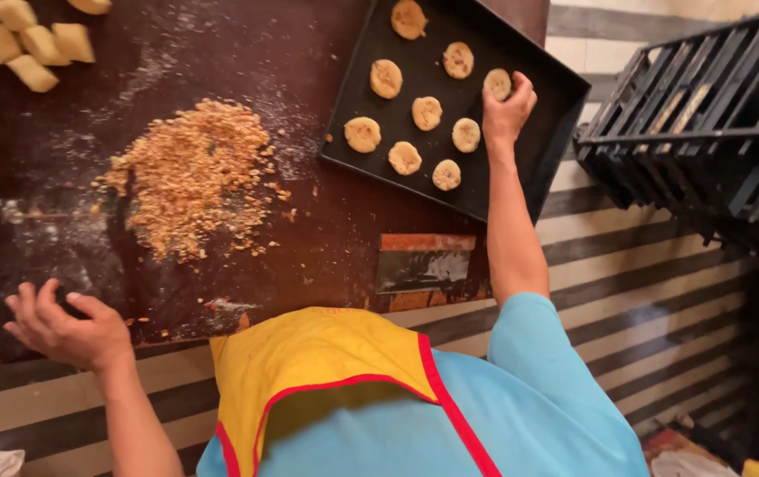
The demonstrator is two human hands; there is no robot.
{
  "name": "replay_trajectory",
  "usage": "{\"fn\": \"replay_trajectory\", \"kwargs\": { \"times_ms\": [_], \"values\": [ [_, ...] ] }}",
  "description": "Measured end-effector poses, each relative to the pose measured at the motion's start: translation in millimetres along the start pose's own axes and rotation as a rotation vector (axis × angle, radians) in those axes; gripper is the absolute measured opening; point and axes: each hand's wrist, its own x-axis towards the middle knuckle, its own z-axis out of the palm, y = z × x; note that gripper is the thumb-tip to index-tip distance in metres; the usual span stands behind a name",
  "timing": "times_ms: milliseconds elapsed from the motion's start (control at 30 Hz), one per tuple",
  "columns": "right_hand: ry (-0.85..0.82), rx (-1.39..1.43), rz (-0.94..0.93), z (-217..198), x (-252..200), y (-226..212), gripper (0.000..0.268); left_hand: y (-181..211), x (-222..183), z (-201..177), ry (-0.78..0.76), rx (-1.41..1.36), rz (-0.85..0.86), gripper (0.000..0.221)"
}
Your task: The person picks up small dough pieces from the table, presses them flat by hand, dips the flattened dough into a pile of crushed nut topping, and places the coated dough pieces onto a black baking tray, filling the tray row by row. At the end the person carries the filled tray away and starts a new tray.
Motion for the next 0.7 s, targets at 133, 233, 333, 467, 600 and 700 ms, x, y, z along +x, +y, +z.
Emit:
{"fn": "replay_trajectory", "kwargs": {
  "times_ms": [133, 233, 333, 467, 600, 700],
  "values": [
    [0.134, 0.013, -0.076, 5, -27, -83, 0.047, 9, 8, -5, 0.029, 0.005, -0.035, 0.03],
    [-0.107, 0.387, 0.003, 14, -73, -183, 0.028, 9, 4, -14, 0.049, 0.0, -0.071, 0.03],
    [-0.416, 0.567, -0.074, 35, -110, -292, 0.016, 13, 10, -14, 0.087, -0.023, -0.093, 0.03],
    [-0.791, 0.699, -0.127, 115, -144, -379, 0.025, 17, 14, -18, 0.104, -0.03, -0.101, 0.028],
    [-0.923, 0.626, -0.178, 193, -152, -458, 0.034, 19, 19, -26, 0.121, -0.05, -0.119, 0.028],
    [-0.725, 0.527, -0.567, 231, -159, -497, 0.061, 17, 22, -25, 0.125, -0.058, -0.131, 0.027]
  ]
}}
